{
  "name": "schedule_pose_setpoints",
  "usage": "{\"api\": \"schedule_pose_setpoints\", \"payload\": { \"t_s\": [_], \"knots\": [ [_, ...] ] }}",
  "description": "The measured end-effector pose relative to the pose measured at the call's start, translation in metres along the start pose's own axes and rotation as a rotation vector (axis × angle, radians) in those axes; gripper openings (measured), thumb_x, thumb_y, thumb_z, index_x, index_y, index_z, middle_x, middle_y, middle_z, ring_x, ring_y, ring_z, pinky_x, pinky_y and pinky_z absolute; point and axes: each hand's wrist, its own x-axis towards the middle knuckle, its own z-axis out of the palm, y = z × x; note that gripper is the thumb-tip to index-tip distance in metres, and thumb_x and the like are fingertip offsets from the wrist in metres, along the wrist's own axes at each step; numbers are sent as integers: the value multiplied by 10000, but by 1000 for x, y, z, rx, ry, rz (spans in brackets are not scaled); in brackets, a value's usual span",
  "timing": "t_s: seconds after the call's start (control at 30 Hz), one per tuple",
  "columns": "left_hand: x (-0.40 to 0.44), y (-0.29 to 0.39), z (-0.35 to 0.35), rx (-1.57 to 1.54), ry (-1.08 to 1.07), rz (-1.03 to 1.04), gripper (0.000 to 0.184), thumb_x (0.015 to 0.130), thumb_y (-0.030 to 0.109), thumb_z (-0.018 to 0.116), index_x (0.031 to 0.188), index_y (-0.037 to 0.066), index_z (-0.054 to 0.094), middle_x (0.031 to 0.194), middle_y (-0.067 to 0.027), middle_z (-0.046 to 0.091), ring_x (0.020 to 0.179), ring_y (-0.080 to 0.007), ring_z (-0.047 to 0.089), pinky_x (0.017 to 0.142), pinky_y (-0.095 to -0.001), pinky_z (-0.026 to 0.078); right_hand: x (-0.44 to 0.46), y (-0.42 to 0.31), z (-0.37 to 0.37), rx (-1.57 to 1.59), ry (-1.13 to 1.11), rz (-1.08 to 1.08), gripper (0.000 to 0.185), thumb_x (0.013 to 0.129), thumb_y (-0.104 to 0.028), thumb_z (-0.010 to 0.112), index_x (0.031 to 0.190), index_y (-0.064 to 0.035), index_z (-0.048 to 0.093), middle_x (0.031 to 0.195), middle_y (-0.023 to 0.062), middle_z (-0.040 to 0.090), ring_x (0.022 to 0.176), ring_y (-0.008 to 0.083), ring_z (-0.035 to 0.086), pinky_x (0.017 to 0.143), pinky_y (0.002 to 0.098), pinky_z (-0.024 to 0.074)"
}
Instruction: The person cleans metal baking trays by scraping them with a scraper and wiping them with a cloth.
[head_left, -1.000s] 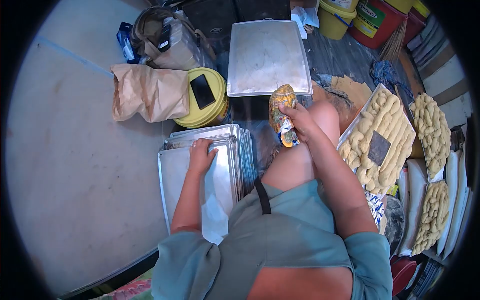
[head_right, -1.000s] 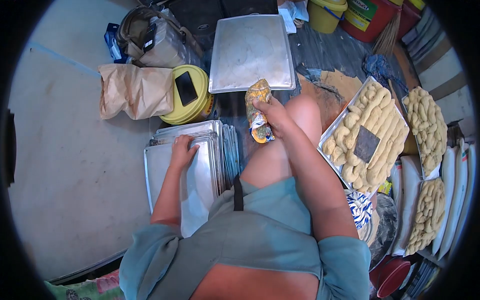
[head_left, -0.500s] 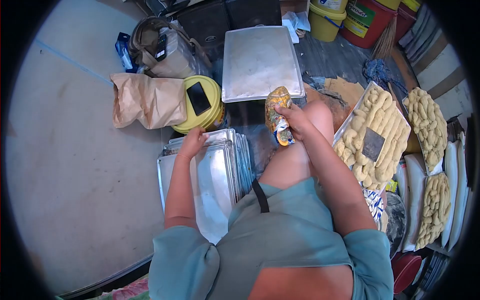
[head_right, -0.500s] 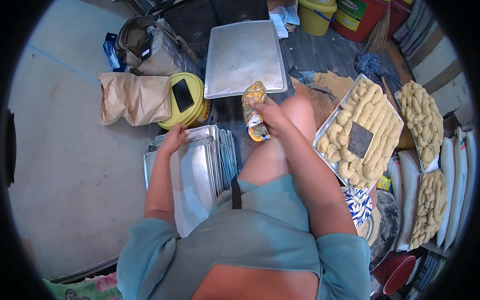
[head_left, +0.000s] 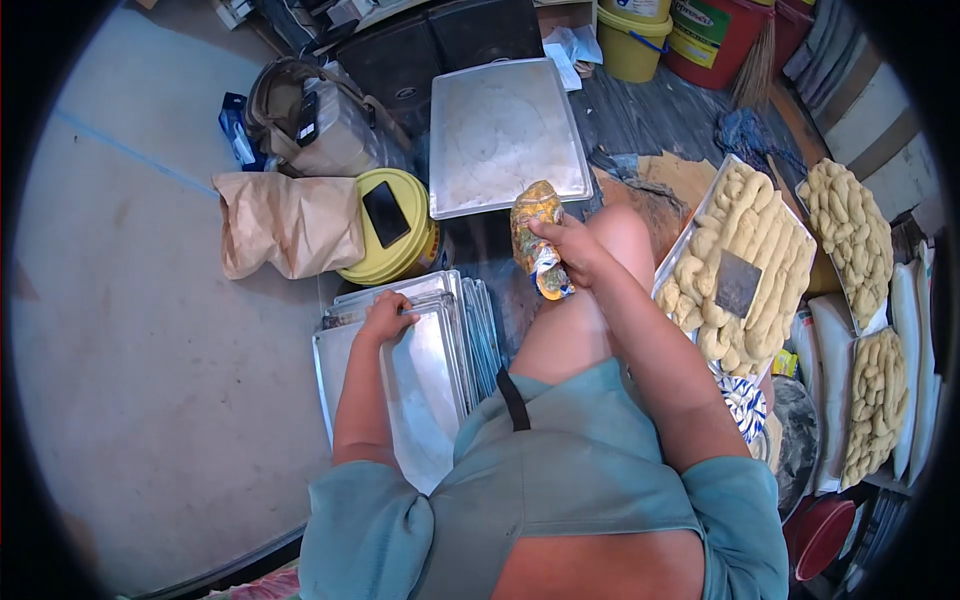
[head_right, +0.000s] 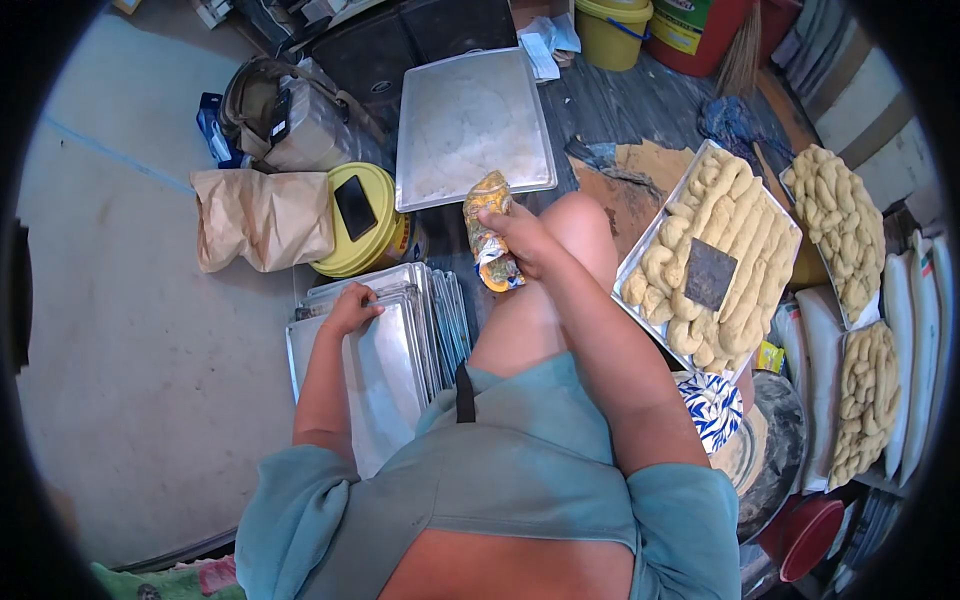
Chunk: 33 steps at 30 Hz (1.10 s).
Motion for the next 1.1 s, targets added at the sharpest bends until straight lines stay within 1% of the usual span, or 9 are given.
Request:
{"api": "schedule_pose_setpoints", "payload": {
  "t_s": [0.23, 0.37, 0.47, 0.57, 0.67, 0.7, 0.9, 0.97, 1.1],
  "knots": [
    [4, -2, -11, 11, -77, 27, 266, 747, 334, 743, 800, 117, 599, 978, -66, 572, 1000, -271, 518, 913, -418, 355, 1, 0, -2, 18, -23, 2, 327, 933, -161, 584, 1201, -7, 477, 889, 88, 610, 722, 187, 626, 618, 349, 535],
    [0, -3, -22, -293, -134, -16, 234, 833, 236, 703, 837, 67, 540, 739, 1, 545, 677, -107, 482, 622, -273, 422, 6, 2, -4, 31, -29, 11, 295, 932, -162, 588, 1166, -9, 492, 848, 85, 606, 688, 184, 623, 589, 343, 530],
    [-7, 14, -40, -374, -99, -51, 259, 855, 260, 680, 779, 46, 554, 671, -19, 557, 633, -111, 490, 592, -290, 424, 9, 4, -4, 45, -37, 17, 288, 927, -158, 595, 1155, -10, 499, 850, 85, 609, 683, 181, 622, 584, 345, 529],
    [-16, 41, -50, -137, 201, 44, 406, 860, 404, 640, 727, 26, 575, 603, -125, 589, 557, -280, 574, 548, -398, 446, 9, 3, -3, 52, -38, 19, 273, 925, -153, 595, 1141, -10, 508, 849, 84, 610, 683, 180, 621, 584, 346, 529],
    [-24, 74, -64, 205, 453, 80, 478, 901, 424, 578, 653, 17, 534, 612, -204, 563, 587, -371, 574, 559, -452, 438, 9, 4, -5, 49, -60, 15, 255, 926, -146, 590, 1129, -10, 517, 844, 82, 609, 683, 180, 620, 584, 346, 529],
    [-28, 85, -76, 220, 435, 54, 484, 916, 446, 535, 675, 27, 533, 667, -232, 567, 673, -429, 566, 584, -498, 425, 10, 5, -5, 50, -63, 8, 249, 926, -144, 588, 1125, -10, 520, 843, 81, 609, 684, 179, 620, 586, 346, 529],
    [-59, 157, -166, 223, 576, 157, 419, 937, 379, 525, 714, 28, 573, 664, -225, 575, 652, -421, 568, 575, -485, 424, 8, 1, -7, 45, -68, 4, 226, 923, -131, 586, 1112, -16, 538, 849, 73, 612, 695, 174, 620, 603, 339, 527],
    [-70, 179, -201, 125, 637, 190, 384, 949, 335, 519, 773, 4, 601, 655, -234, 542, 617, -366, 584, 580, -448, 428, 8, 2, -10, 63, -80, -6, 226, 921, -131, 588, 1111, -17, 541, 851, 73, 613, 695, 174, 621, 604, 340, 527],
    [-87, 189, -285, -5, 1006, 344, 363, 969, 306, 536, 833, -16, 638, 690, -72, 576, 663, -127, 517, 604, -331, 420, 8, 4, -14, 87, -119, -13, 240, 919, -141, 590, 1113, -12, 532, 855, 78, 614, 701, 181, 627, 601, 350, 529]
  ]
}}
